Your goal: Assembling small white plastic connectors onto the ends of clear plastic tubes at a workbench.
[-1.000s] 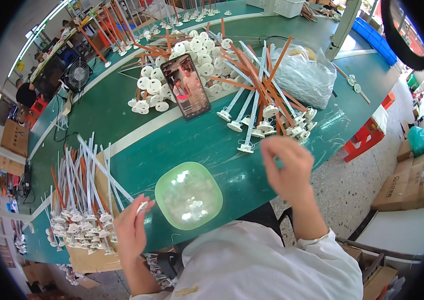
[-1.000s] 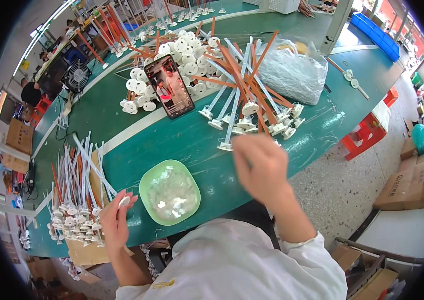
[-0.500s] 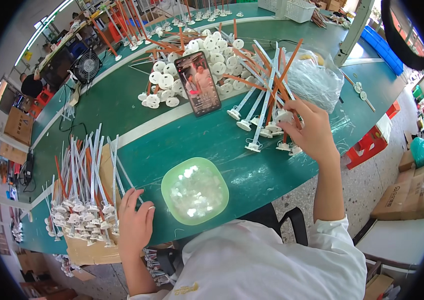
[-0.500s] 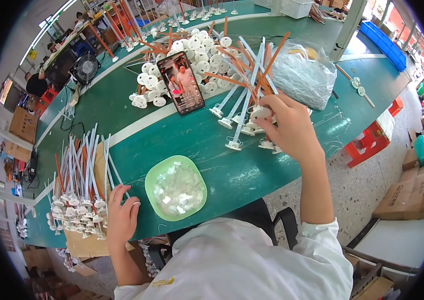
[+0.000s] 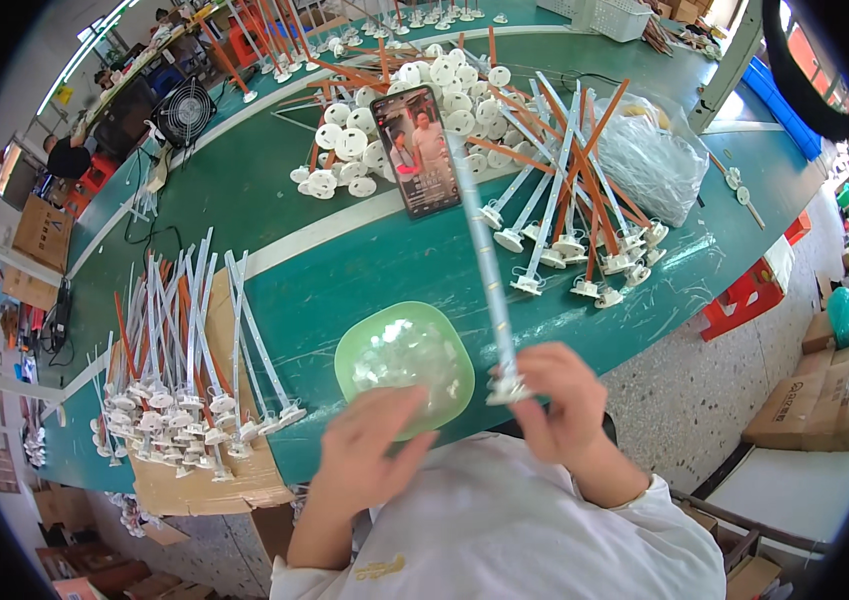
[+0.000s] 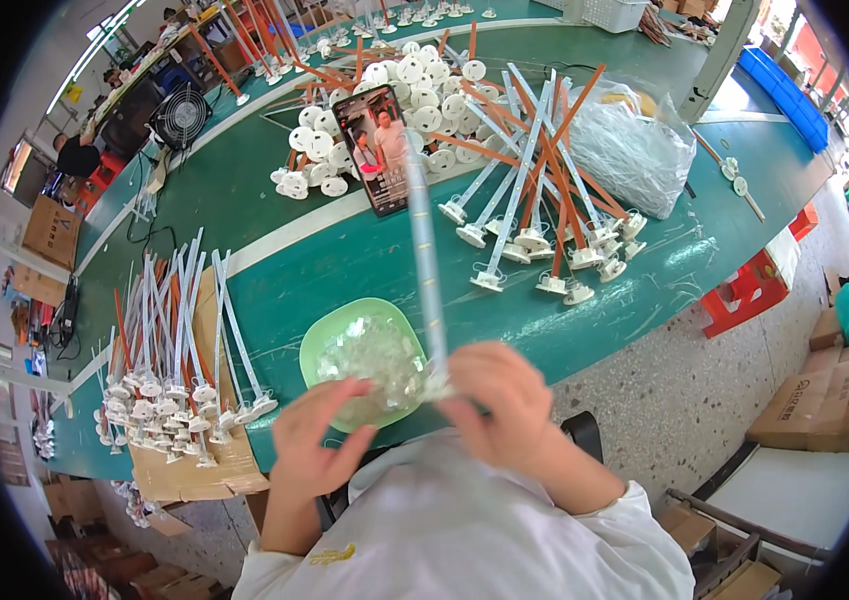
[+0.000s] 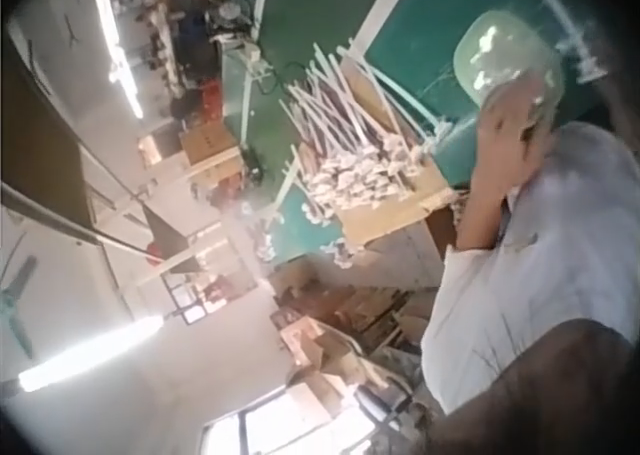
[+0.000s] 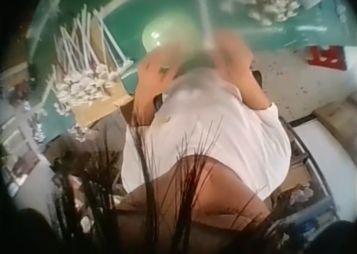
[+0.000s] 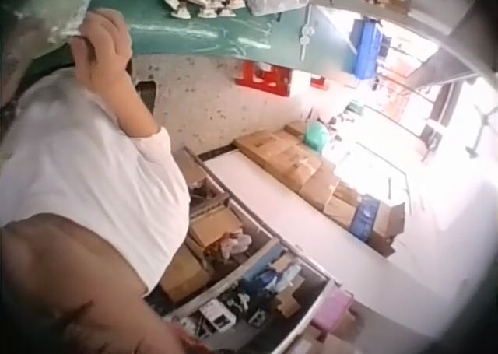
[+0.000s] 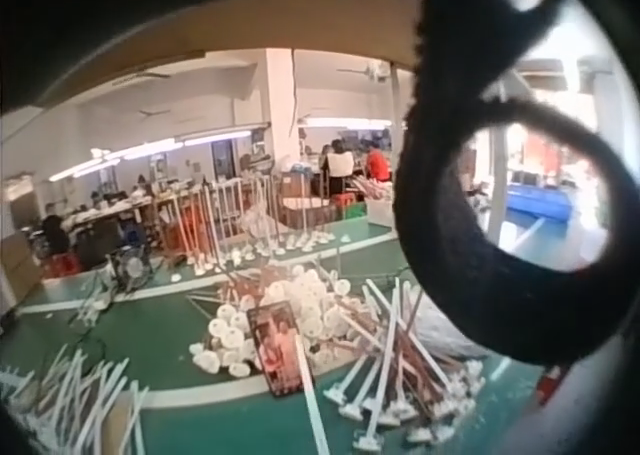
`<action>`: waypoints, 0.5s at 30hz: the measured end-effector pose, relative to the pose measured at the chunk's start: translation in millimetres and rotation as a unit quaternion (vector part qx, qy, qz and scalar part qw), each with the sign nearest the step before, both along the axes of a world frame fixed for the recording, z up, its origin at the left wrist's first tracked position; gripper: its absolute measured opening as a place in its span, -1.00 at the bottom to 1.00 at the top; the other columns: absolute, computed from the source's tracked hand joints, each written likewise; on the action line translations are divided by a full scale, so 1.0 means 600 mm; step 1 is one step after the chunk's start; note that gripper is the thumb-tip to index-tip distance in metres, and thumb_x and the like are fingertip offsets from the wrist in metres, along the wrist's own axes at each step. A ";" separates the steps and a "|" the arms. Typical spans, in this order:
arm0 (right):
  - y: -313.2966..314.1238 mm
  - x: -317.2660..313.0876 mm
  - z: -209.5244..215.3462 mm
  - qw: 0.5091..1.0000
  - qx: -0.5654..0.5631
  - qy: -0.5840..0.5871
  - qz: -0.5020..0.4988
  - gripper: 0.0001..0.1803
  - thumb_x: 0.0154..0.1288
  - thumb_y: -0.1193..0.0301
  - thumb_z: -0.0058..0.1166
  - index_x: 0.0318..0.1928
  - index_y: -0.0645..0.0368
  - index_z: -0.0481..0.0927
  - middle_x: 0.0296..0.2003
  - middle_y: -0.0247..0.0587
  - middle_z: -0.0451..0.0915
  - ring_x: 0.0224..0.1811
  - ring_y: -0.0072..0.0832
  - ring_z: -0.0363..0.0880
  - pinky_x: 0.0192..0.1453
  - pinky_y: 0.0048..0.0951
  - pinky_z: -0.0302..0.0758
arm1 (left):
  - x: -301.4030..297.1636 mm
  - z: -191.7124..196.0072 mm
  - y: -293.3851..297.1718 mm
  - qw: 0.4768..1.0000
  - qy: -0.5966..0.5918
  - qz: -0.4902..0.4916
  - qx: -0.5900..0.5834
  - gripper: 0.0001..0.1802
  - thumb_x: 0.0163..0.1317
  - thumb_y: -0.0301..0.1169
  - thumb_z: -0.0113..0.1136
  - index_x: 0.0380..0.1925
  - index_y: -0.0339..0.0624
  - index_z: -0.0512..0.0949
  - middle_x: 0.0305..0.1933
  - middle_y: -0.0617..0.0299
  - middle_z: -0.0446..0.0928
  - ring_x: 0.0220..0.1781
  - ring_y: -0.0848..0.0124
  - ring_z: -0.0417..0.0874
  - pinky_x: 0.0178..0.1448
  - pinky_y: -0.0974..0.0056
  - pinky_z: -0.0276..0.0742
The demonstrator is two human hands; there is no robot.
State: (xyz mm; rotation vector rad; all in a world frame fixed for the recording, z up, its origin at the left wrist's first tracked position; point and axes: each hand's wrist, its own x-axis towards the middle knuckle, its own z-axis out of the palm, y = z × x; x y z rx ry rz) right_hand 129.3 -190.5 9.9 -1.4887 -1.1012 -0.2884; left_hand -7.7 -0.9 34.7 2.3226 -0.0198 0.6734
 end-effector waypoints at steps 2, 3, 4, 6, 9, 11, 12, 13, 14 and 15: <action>0.015 -0.026 -0.001 0.999 0.023 -0.032 0.028 -0.81 0.15 0.67 0.17 -0.20 0.27 0.55 -0.16 0.02 0.66 -0.23 -0.07 0.64 -0.13 -0.23 0.59 | 0.023 0.007 -0.022 0.995 0.002 -0.093 -0.027 -0.48 -0.04 -0.66 0.29 0.03 -0.30 0.60 -0.07 -0.02 0.67 -0.12 0.04 0.72 0.00 0.11 0.67; 0.021 -0.034 0.000 0.995 0.046 -0.065 0.055 -0.79 0.13 0.66 0.20 -0.20 0.27 0.56 -0.12 0.04 0.66 -0.20 -0.04 0.64 -0.12 -0.20 0.60 | 0.023 0.005 -0.025 0.995 0.003 -0.093 -0.027 -0.48 -0.04 -0.66 0.29 0.03 -0.30 0.60 -0.07 -0.02 0.67 -0.12 0.04 0.72 0.00 0.11 0.67; 0.027 -0.038 -0.002 0.995 0.046 -0.064 0.056 -0.79 0.13 0.66 0.20 -0.20 0.27 0.56 -0.12 0.04 0.66 -0.20 -0.04 0.64 -0.12 -0.20 0.60 | 0.021 -0.001 -0.028 0.992 -0.022 -0.115 -0.042 -0.48 -0.04 -0.68 0.27 0.04 -0.31 0.60 -0.08 -0.06 0.66 -0.13 0.03 0.73 -0.03 0.12 0.68; 0.034 -0.043 -0.006 0.992 0.083 -0.074 0.055 -0.69 -0.03 0.61 0.32 -0.19 0.25 0.62 -0.09 0.04 0.64 -0.17 -0.04 0.64 -0.14 -0.17 0.64 | 0.020 -0.013 -0.024 0.988 -0.045 -0.136 -0.057 -0.47 -0.03 -0.70 0.25 0.05 -0.32 0.59 -0.10 -0.10 0.66 -0.13 0.03 0.74 -0.06 0.13 0.69; 0.037 -0.037 -0.012 0.989 0.066 -0.048 0.125 -0.71 0.03 0.59 0.34 -0.17 0.23 0.64 -0.06 0.06 0.63 -0.04 -0.01 0.59 -0.04 -0.16 0.60 | 0.022 -0.025 -0.016 0.985 -0.106 -0.135 -0.007 -0.43 -0.09 -0.71 0.26 0.06 -0.39 0.57 -0.10 -0.14 0.66 -0.18 0.02 0.75 -0.12 0.15 0.71; 0.047 -0.031 0.002 0.988 0.047 -0.043 0.142 -0.70 0.02 0.58 0.35 -0.17 0.22 0.66 -0.07 0.05 0.63 -0.04 -0.01 0.59 -0.05 -0.17 0.60 | 0.015 -0.032 -0.020 0.990 -0.122 -0.060 -0.039 -0.39 -0.15 -0.69 0.27 0.06 -0.45 0.56 -0.14 -0.11 0.66 -0.18 0.03 0.75 -0.10 0.17 0.71; 0.053 -0.030 0.007 0.986 0.028 -0.041 0.157 -0.70 0.01 0.57 0.37 -0.17 0.21 0.68 -0.08 0.04 0.63 -0.05 -0.02 0.59 -0.06 -0.18 0.61 | 0.008 -0.036 -0.020 0.990 -0.121 -0.057 -0.040 -0.39 -0.15 -0.69 0.27 0.06 -0.45 0.56 -0.14 -0.11 0.66 -0.18 0.03 0.75 -0.10 0.17 0.71; 0.060 -0.033 0.005 0.986 0.027 -0.040 0.159 -0.70 0.01 0.57 0.37 -0.17 0.21 0.68 -0.08 0.04 0.63 -0.05 -0.02 0.59 -0.06 -0.18 0.61 | 0.002 -0.039 -0.021 0.991 -0.123 -0.028 -0.040 -0.38 -0.17 -0.68 0.26 0.06 -0.46 0.57 -0.21 -0.06 0.66 -0.25 0.07 0.74 -0.15 0.18 0.70; 0.070 -0.036 0.001 0.988 0.025 -0.050 0.146 -0.70 -0.02 0.56 0.38 -0.18 0.21 0.70 -0.12 0.01 0.64 -0.12 -0.06 0.62 -0.13 -0.22 0.62 | -0.005 -0.042 -0.021 0.991 -0.126 0.002 -0.039 -0.38 -0.18 -0.66 0.26 0.06 -0.48 0.57 -0.28 -0.02 0.66 -0.31 0.11 0.73 -0.20 0.19 0.69; 0.078 -0.038 -0.003 0.989 0.024 -0.060 0.133 -0.69 -0.05 0.55 0.40 -0.20 0.22 0.71 -0.15 -0.02 0.64 -0.20 -0.11 0.64 -0.19 -0.27 0.64 | -0.014 -0.043 -0.015 0.991 -0.125 0.004 -0.040 -0.38 -0.18 -0.66 0.26 0.06 -0.48 0.57 -0.28 -0.02 0.66 -0.31 0.11 0.73 -0.20 0.19 0.69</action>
